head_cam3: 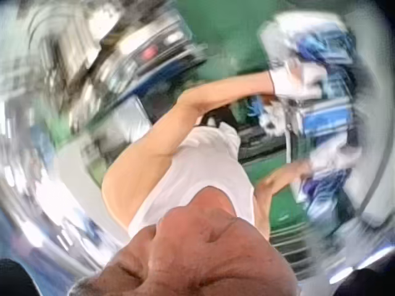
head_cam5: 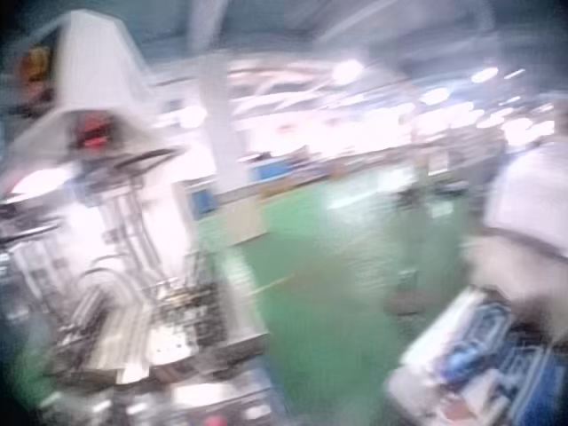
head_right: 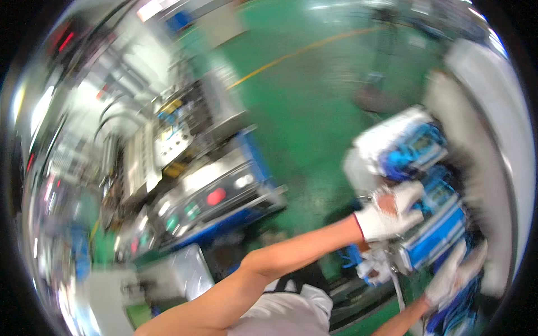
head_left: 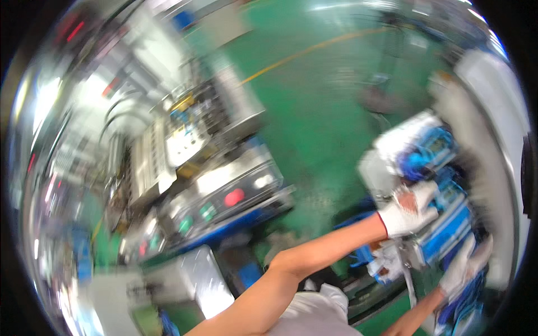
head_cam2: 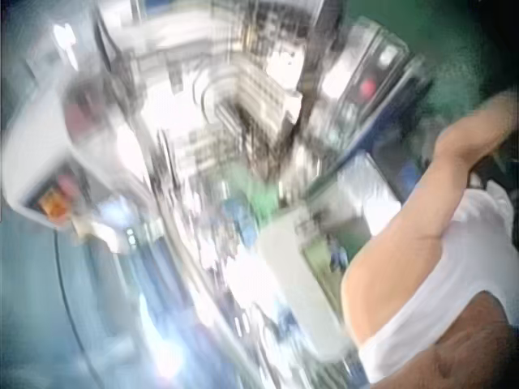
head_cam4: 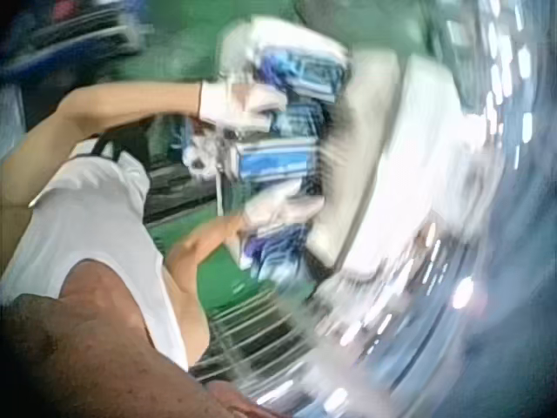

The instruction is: The person places shoes into a pressing machine, operates the machine with buttons, removes the pressed shoes, and transfers shoes to and from a conveyor belt.

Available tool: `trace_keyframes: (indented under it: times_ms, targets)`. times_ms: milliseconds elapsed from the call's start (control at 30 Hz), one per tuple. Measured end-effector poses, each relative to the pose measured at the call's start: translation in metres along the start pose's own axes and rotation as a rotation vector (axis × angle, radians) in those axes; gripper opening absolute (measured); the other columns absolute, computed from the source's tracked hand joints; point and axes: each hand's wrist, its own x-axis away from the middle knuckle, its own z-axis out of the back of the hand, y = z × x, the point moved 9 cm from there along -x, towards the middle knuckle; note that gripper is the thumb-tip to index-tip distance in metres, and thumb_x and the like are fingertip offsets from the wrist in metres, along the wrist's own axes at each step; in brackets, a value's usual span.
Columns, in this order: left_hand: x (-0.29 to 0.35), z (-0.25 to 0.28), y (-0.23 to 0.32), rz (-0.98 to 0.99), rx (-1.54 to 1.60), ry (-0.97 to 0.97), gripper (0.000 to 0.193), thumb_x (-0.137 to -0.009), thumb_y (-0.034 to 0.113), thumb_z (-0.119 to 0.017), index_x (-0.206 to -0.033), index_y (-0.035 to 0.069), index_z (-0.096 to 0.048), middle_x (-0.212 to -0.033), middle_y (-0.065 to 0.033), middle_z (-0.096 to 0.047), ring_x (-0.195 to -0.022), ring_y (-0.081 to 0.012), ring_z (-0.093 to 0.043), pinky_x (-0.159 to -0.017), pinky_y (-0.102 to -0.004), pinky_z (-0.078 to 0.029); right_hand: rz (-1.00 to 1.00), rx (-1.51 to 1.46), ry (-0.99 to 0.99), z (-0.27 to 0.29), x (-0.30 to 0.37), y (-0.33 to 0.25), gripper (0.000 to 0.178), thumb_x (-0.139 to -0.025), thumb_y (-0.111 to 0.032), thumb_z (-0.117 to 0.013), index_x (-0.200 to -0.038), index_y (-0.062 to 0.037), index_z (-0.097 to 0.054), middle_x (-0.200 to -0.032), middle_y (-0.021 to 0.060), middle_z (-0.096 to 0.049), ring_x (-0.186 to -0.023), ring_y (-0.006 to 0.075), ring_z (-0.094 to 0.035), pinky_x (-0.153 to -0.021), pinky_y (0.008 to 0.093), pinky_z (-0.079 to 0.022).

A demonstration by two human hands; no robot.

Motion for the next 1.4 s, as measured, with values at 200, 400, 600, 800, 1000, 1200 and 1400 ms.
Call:
trace_keyframes:
  times_ms: [200, 400, 600, 800, 1000, 1200, 1400]
  targets:
    - [0.409, 0.102, -0.177, 0.883, -0.308, 0.116, 0.042, -0.097, 0.043, -0.054, -0.108, 0.005, -0.069, -0.099, -0.0242, -0.071, -0.098, -0.0424, -0.069, -0.089, -0.0516, -0.053, -0.364, -1.035, -1.569, -0.206, 0.298, -0.17, 0.048, -0.097, -0.009, -0.069, -0.141, 0.0016, -0.053, -0.133, 0.0185, -0.063, -0.113, 0.0281, -0.066, -0.096, 0.0402, -0.058]
    - [0.988, 0.109, -0.05, 1.879, -0.546, 1.154, 0.041, -0.099, 0.039, -0.049, -0.099, 0.001, -0.068, -0.101, -0.0234, -0.071, -0.094, -0.0414, -0.071, -0.084, -0.0542, -0.055, 0.302, -0.596, -2.152, -0.2, 0.513, -0.277, 0.057, -0.097, -0.018, -0.071, -0.144, 0.0059, -0.048, -0.129, 0.0189, -0.064, -0.108, 0.0242, -0.068, -0.089, 0.0372, -0.06]
    - [1.198, -0.057, 0.055, 2.128, -0.182, 1.841, 0.029, -0.094, 0.034, -0.062, -0.112, 0.01, -0.065, -0.11, -0.0213, -0.07, -0.109, -0.0405, -0.066, -0.093, -0.0546, -0.053, 0.853, -0.021, -1.807, -0.19, 0.603, -0.302, 0.054, -0.092, -0.025, -0.073, -0.136, 0.0, -0.058, -0.12, 0.0149, -0.069, -0.093, 0.0225, -0.07, -0.075, 0.0368, -0.06]
    - [1.339, -0.042, 0.087, 2.11, -0.455, 2.095, 0.035, -0.094, 0.019, -0.061, -0.129, 0.016, -0.059, -0.119, -0.0163, -0.064, -0.114, -0.0386, -0.063, -0.095, -0.0528, -0.051, 1.38, 0.572, -1.664, -0.182, 0.659, -0.289, 0.058, -0.08, -0.033, -0.078, -0.127, -0.0017, -0.065, -0.12, 0.0157, -0.072, -0.099, 0.0265, -0.072, -0.084, 0.0373, -0.059]
    - [1.455, 0.074, 0.12, 2.14, -0.476, 2.028, 0.071, -0.089, 0.052, -0.067, -0.145, 0.011, -0.052, -0.141, -0.0294, -0.055, -0.131, -0.045, -0.052, -0.106, -0.0523, -0.046, 1.16, 0.46, -1.726, -0.186, 0.658, -0.326, 0.057, -0.081, -0.024, -0.078, -0.132, -0.0041, -0.061, -0.12, 0.0103, -0.068, -0.097, 0.0213, -0.067, -0.08, 0.0349, -0.058]
    - [1.438, 0.1, 0.104, 2.0, -0.904, 1.906, 0.045, -0.093, 0.045, -0.066, -0.119, 0.009, -0.065, -0.119, -0.0256, -0.067, -0.113, -0.0427, -0.064, -0.091, -0.0523, -0.052, 1.305, 0.243, -1.665, -0.127, 0.697, -0.373, 0.049, -0.083, -0.04, -0.072, -0.113, -0.0014, -0.072, -0.116, 0.0164, -0.073, -0.108, 0.0348, -0.068, -0.095, 0.0424, -0.053]
    - [1.356, 0.082, 0.111, 1.72, -0.916, 1.907, 0.023, -0.083, 0.018, -0.075, -0.102, 0.01, -0.064, -0.107, -0.0135, -0.066, -0.101, -0.0374, -0.065, -0.087, -0.0512, -0.052, 2.014, -0.137, -1.748, 0.03, 0.823, -0.431, 0.045, -0.093, -0.04, -0.065, -0.119, -0.0039, -0.069, -0.117, 0.0183, -0.071, -0.113, 0.0344, -0.066, -0.097, 0.0418, -0.052]
